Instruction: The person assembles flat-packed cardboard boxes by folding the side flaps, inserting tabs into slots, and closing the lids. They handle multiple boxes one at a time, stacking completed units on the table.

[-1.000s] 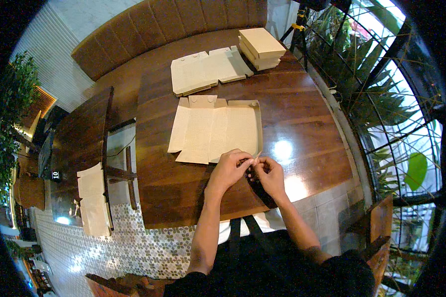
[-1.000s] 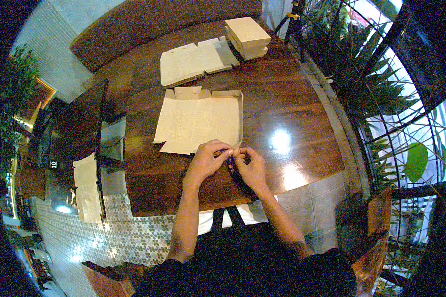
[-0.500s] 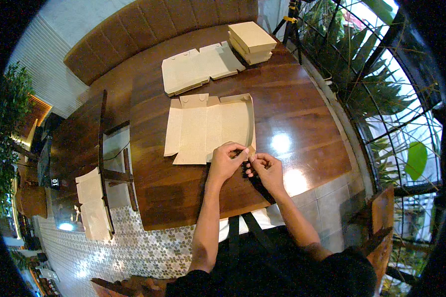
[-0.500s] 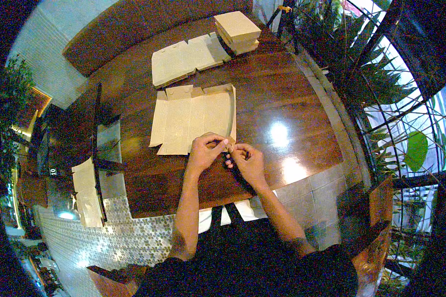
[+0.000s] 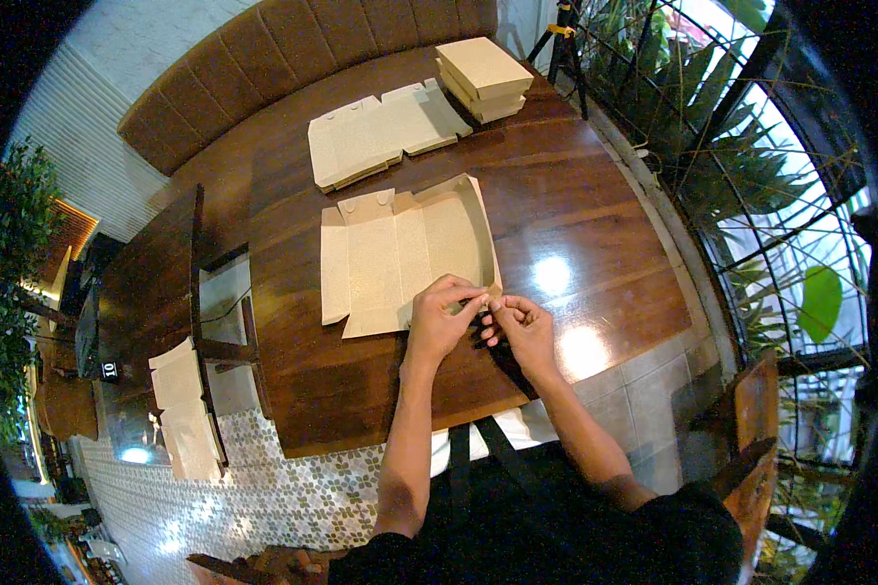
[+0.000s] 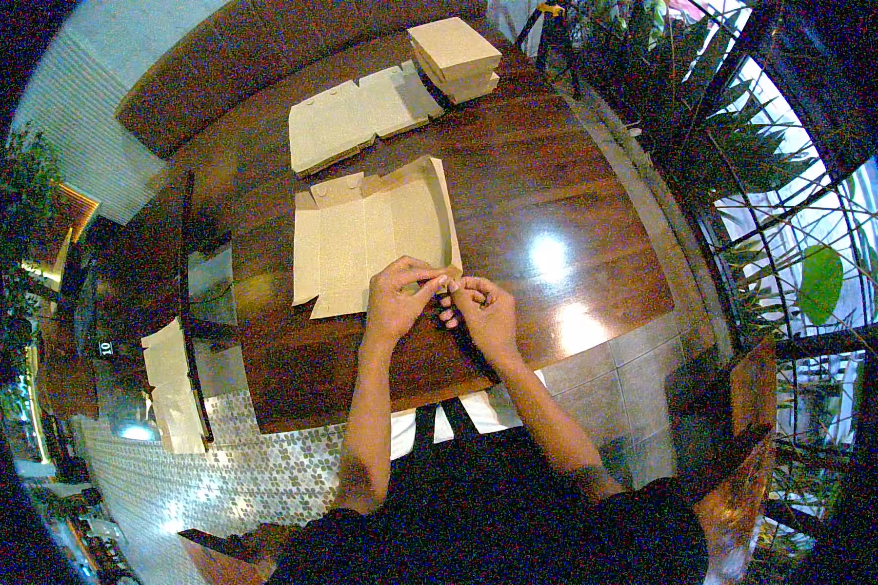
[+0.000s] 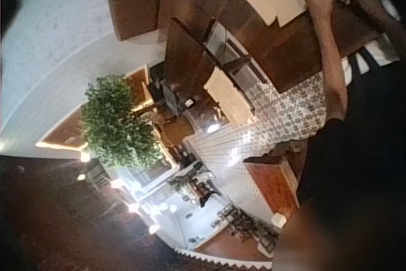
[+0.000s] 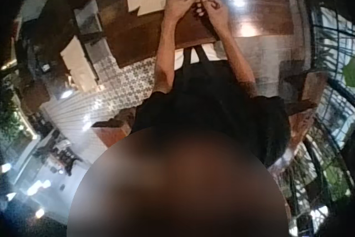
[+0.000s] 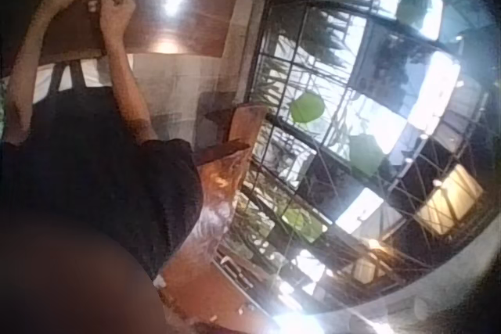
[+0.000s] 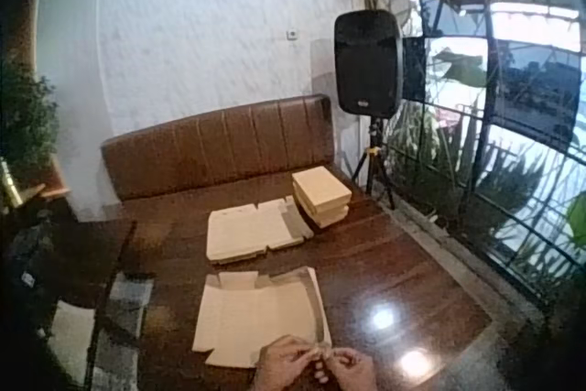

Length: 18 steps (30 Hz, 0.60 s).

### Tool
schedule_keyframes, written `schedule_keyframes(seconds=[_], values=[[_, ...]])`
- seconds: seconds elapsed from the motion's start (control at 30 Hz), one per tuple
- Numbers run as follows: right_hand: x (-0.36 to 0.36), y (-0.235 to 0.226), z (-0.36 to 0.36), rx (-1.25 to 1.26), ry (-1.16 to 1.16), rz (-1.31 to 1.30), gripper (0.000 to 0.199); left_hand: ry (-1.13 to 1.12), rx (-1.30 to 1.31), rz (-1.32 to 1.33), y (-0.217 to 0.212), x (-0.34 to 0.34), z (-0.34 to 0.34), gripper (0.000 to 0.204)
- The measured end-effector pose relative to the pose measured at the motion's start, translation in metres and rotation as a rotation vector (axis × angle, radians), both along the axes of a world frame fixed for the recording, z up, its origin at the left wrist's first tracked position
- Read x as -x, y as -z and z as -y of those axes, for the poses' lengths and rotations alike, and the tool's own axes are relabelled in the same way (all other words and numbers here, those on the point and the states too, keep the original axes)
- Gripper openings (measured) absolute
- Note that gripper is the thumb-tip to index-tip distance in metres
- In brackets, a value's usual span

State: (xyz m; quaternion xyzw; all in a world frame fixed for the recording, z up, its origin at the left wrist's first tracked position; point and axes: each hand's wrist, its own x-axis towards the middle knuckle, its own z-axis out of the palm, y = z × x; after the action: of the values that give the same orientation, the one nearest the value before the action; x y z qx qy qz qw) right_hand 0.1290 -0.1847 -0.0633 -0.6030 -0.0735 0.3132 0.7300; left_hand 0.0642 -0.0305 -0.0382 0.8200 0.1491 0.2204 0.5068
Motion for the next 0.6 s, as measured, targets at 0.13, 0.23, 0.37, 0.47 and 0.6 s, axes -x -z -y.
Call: schedule_keyframes(seconds=[0.13,0.23,0.37,0.47,0.6], values=[[-0.005,0.001,0.002,-0.059,0.026,-0.048,0.021,-0.027,-0.037,0.042,0.0,-0.003,0.001,0.011],[-0.005,0.005,0.0,-0.066,0.039,0.004,0.021,-0.095,0.092,0.074,0.0,-0.006,0.001,0.012],[-0.005,0.014,-0.022,0.088,0.092,0.338,0.021,-0.2,0.311,0.068,-0.001,-0.007,-0.001,0.015],[-0.007,0.017,-0.041,0.116,0.141,0.351,0.021,-0.25,0.392,0.085,-0.003,0.0,-0.001,0.015],[-0.013,0.009,-0.051,0.041,0.035,0.357,0.022,-0.284,0.507,0.143,-0.01,0.012,0.002,0.011]])
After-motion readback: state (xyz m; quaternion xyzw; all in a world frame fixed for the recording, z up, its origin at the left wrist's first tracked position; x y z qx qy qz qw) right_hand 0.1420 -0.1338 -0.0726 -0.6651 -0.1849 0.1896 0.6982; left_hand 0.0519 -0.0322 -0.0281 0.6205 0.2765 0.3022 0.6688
